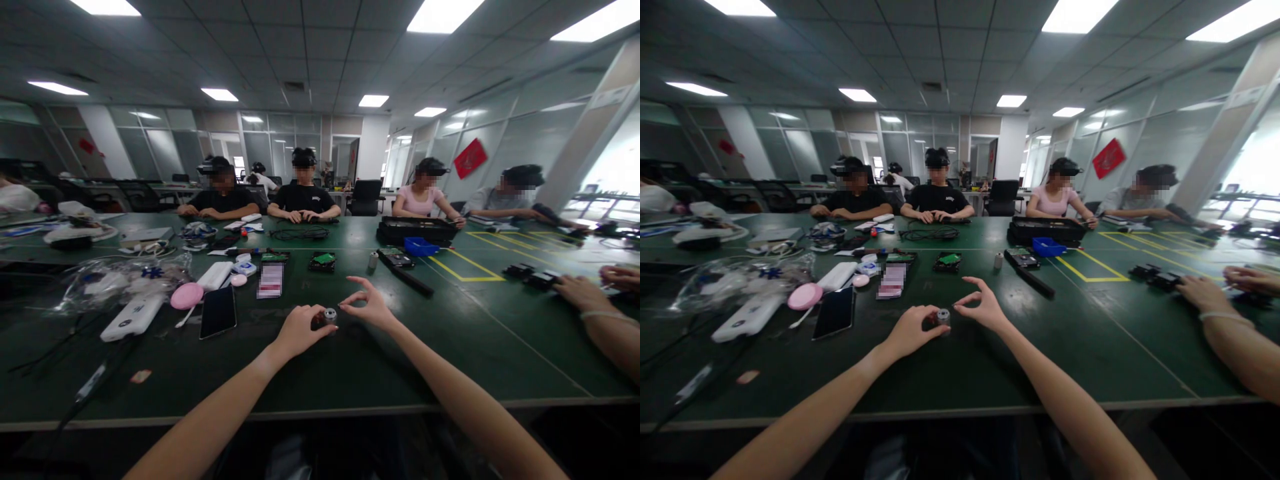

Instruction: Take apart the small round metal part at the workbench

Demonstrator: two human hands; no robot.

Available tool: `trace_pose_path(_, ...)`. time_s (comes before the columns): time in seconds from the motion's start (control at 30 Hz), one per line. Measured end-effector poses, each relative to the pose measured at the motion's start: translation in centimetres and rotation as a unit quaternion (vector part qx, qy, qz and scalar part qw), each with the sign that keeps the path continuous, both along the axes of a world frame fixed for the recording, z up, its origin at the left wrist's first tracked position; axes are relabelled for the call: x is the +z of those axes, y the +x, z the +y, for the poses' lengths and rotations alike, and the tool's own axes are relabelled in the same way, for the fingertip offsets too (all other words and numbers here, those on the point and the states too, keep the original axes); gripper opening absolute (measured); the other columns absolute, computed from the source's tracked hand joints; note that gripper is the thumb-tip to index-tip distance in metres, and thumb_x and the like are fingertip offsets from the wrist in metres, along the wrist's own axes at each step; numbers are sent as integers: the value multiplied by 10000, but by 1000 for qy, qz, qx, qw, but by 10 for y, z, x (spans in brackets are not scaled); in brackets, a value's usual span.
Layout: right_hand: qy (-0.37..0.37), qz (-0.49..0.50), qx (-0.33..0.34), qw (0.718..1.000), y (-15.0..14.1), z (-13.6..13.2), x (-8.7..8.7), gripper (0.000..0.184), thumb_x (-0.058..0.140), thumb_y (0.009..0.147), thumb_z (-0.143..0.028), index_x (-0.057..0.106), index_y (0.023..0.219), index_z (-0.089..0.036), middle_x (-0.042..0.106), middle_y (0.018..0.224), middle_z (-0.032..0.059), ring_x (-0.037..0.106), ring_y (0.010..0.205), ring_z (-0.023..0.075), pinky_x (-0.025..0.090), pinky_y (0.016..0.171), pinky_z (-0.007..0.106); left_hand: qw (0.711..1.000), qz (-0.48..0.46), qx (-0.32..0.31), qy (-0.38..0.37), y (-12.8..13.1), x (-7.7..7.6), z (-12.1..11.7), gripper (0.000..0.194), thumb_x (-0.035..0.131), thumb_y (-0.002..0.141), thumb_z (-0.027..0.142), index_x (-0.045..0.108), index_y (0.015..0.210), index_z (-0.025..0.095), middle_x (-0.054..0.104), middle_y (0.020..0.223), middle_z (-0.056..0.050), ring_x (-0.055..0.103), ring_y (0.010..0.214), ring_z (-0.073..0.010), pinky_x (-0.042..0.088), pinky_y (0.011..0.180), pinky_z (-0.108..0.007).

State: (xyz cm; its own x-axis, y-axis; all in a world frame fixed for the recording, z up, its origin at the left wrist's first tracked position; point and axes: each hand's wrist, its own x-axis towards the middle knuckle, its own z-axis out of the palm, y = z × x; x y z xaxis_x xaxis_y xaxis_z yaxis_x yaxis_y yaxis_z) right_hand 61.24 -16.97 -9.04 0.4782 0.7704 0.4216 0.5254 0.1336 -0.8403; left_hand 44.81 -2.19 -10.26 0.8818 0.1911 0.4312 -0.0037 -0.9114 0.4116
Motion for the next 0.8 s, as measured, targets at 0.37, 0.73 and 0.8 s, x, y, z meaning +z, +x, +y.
trace_pose_path(0.37, -124, -15, 133, 983, 26, -7, -13, 781, 742, 646, -198, 369, 1332, -168, 738, 782, 20, 700, 805, 194, 472, 894, 397, 1000, -2, -1, 4, 0, 0, 1, 389, 603, 791, 563, 636, 982, 226, 662, 842, -19, 595, 773, -198, 408, 721, -287)
trace_pose_path(0.73, -81, -17, 106, 991, 19, -6, -6, 771, 747, 644, -208, 385, 1324, -177, 732, 780, 26, 700, 793, 204, 494, 869, 411, 1000, 6, 11, 8, 0, 0, 0, 387, 612, 785, 558, 640, 986, 228, 664, 843, -26, 599, 786, -209, 417, 725, -294)
trace_pose_path(0.8, -46, 4, 91, 995, 15, -4, -3, 765, 751, 653, -222, 382, 1322, -179, 730, 788, 28, 700, 802, 207, 495, 877, 418, 1000, 9, 10, 5, 0, 1, -1, 380, 612, 787, 553, 641, 987, 231, 664, 840, -25, 598, 782, -208, 416, 725, -295)
